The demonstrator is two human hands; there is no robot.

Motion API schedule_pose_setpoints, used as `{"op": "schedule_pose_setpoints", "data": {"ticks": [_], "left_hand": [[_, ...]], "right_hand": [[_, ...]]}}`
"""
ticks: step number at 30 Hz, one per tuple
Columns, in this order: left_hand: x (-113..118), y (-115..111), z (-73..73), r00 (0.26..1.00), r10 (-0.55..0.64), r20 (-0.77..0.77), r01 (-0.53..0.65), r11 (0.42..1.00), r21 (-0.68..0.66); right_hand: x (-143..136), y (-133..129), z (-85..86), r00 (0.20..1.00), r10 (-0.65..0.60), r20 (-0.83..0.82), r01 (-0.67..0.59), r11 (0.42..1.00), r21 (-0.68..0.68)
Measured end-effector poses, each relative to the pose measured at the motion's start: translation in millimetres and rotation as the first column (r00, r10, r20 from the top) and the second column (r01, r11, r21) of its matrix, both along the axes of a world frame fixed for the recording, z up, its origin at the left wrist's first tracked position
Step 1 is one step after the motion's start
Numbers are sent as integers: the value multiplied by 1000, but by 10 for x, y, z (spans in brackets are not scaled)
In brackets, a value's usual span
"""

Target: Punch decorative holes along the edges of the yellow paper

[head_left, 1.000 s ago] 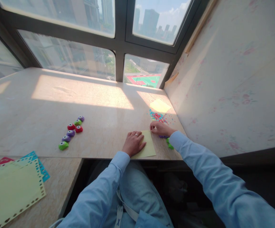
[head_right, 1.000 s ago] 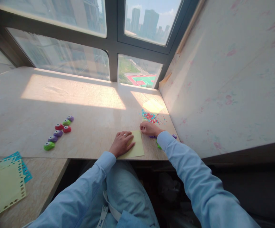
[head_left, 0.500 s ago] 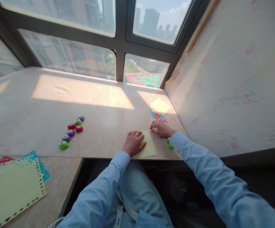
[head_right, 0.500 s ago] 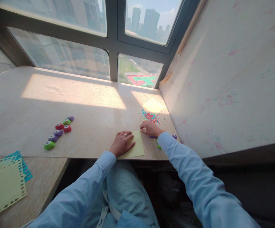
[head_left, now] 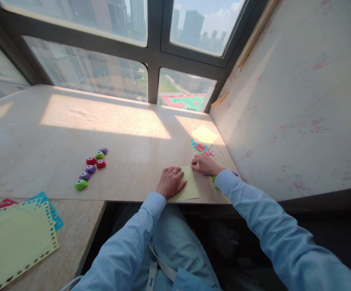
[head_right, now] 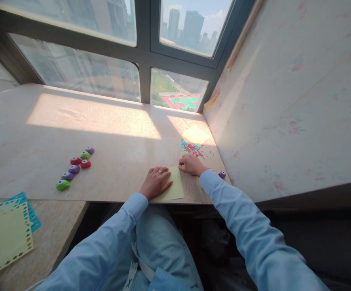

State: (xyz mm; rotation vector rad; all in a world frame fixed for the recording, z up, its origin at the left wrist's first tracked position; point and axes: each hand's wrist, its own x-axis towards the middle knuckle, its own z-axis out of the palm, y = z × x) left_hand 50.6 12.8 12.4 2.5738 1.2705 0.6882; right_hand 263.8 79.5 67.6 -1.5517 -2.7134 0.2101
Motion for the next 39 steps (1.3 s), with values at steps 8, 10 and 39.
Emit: {"op": "schedule_pose_setpoints", "data": {"ticks": [8,10,39], "left_hand": [[3,-5,12,1000,-1,7,1,1000,1],[4,-4,11,1000,0,6,0,1000,3],[8,2,4,1000,-2,-18,3,1000,21]], "right_hand": [[-33,5,-72,997,-18,-69,17,1000,-21],[-32,4,-90,996,-23,-92,21,1000,-22],[-6,-2,-131,948,-167,-271,140,984,-114]]}}
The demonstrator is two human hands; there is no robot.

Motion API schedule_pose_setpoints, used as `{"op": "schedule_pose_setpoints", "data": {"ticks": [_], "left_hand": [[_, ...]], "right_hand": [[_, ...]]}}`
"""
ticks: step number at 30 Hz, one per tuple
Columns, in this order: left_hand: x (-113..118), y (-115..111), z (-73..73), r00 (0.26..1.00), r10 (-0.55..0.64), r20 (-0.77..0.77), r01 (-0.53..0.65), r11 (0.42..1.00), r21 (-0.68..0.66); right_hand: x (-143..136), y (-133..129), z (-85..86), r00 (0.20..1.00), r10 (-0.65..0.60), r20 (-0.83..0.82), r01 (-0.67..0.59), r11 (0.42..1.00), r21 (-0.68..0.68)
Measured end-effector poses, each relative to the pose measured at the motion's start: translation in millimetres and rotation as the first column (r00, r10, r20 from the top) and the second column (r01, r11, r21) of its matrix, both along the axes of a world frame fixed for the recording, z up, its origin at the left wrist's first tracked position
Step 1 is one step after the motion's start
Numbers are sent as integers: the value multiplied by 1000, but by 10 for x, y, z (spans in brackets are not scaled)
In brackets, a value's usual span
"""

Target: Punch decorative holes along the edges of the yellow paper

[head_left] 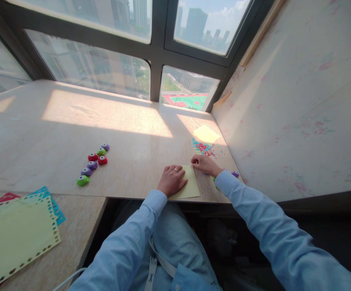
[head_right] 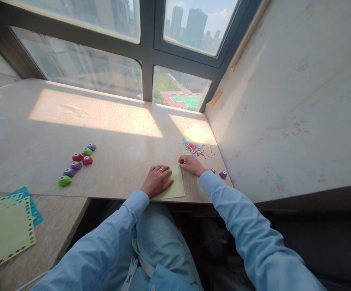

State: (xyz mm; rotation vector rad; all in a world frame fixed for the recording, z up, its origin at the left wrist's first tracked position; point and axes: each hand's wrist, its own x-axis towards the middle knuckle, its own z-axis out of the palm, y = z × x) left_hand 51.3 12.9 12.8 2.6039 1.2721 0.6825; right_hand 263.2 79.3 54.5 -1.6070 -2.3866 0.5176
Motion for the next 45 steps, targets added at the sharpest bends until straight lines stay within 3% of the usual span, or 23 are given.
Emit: {"op": "schedule_pose_setpoints", "data": {"ticks": [18,22,29,37,45], "left_hand": [[-1,-3,-5,999,-2,51,3,1000,-17],[-6,5,-25,992,5,129,-6,1000,7],[-64,-35,87,916,71,394,-120,988,102],[-137,138,354,903,112,416,-63,990,-128],[56,296,280,834,133,535,47,950,-310]], "right_hand": [[31,66,-149,973,-45,-228,32,998,-60],[60,10,-138,948,-48,-314,31,998,-60],[3,-198,-154,726,-214,-653,100,973,-208],[-138,-414,-145,467,-373,-802,163,927,-336],[-253,-451,-215,247,-407,-880,132,913,-385]]}}
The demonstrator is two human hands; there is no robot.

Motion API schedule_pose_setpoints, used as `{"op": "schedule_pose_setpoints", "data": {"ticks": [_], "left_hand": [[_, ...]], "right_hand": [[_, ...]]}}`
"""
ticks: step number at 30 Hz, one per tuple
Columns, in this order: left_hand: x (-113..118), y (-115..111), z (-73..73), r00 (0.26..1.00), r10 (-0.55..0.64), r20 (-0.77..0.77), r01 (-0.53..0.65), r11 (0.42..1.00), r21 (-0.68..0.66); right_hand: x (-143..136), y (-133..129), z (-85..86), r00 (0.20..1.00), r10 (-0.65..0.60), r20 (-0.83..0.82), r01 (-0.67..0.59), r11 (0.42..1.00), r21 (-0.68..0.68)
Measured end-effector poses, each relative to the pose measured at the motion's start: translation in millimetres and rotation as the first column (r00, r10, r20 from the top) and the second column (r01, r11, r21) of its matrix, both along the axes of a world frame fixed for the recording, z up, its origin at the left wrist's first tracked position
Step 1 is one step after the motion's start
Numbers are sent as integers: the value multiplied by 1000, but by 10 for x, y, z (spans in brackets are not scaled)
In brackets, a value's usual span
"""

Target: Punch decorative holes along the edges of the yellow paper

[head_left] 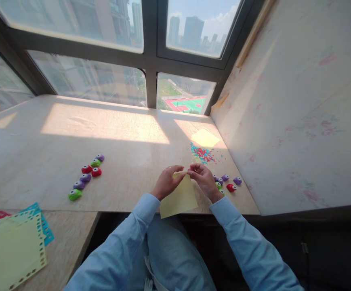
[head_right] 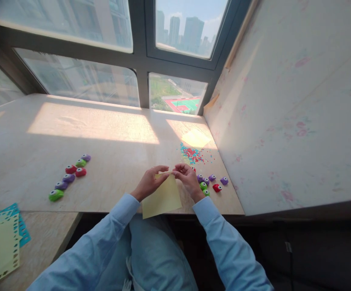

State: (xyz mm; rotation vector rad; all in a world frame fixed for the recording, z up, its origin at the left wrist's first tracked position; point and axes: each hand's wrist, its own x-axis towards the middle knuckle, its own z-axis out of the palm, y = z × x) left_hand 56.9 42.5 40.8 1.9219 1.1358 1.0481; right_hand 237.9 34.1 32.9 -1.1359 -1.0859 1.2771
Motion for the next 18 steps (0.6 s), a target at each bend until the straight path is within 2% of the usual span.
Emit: {"op": "schedule_pose_setpoints", "data": {"ticks": [4,9,18], "left_hand": [[44,61,-43,991,-47,126,61,993,-105],[48,124,-73,981,-63,184,96,980,-175],[82,131,-138,988,-88,128,108,981,-163]], "right_hand": [[5,16,-15,997,12,-74,-14,999,-30],[40,54,-38,995,28,-93,-32,999,-38],[50,81,-129,997,37,-68,-39,999,-26]]}}
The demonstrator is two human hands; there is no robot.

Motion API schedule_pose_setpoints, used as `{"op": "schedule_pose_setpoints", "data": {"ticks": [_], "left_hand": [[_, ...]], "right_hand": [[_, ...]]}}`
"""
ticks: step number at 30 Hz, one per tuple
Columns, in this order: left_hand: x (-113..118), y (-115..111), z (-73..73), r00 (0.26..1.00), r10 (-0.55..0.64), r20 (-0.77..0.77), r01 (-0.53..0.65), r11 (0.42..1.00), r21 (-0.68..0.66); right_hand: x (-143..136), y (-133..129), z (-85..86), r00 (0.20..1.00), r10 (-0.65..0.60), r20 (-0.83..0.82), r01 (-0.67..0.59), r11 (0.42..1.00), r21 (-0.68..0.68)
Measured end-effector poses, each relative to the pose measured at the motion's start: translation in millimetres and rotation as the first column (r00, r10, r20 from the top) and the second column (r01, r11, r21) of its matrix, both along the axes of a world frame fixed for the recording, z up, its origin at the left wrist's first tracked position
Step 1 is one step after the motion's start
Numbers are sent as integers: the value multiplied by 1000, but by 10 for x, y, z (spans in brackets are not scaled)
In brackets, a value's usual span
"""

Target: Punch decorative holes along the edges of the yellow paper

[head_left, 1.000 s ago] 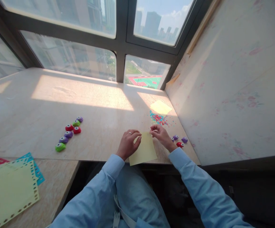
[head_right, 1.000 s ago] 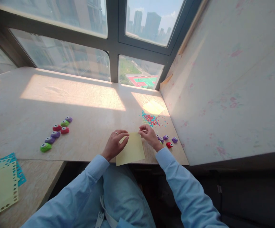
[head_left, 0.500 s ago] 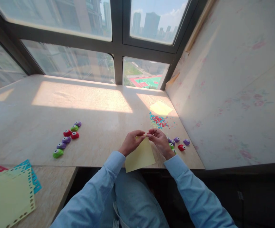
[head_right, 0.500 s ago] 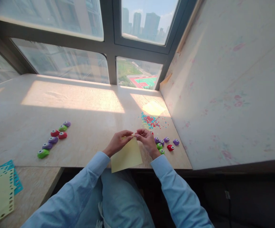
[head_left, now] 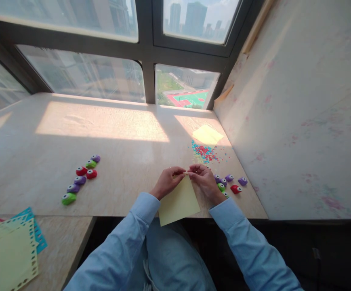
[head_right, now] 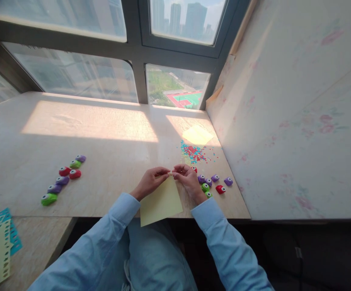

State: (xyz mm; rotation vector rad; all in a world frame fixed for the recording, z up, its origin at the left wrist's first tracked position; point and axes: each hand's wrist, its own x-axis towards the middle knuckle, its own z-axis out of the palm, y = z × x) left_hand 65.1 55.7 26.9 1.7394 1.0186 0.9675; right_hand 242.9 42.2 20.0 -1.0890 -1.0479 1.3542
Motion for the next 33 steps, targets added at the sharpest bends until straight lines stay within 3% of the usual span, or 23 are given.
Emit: {"op": "schedule_pose_setpoints", "data": {"ticks": [6,12,15,19,25,33], "left_hand": [[19,-13,-48,998,38,-47,-33,994,103],[6,-134,124,938,298,-178,-228,916,330],[16,-237,267,916,327,-234,-284,938,197],[51,-348,361,958,257,-126,-268,960,-80],[94,-460,321,967,255,-5,-247,931,-267],[119,-582,291,934,322,153,-228,870,-438]], "right_hand": [[-8,-15,-37,1000,-7,10,7,1000,15],[-33,-83,-14,997,-71,5,70,996,48],[-58,-125,29,993,-116,14,114,989,90],[-103,-181,96,984,-171,48,162,974,159],[-157,-294,98,963,-231,139,165,913,373],[-142,-376,21,874,-314,372,36,803,594]]}}
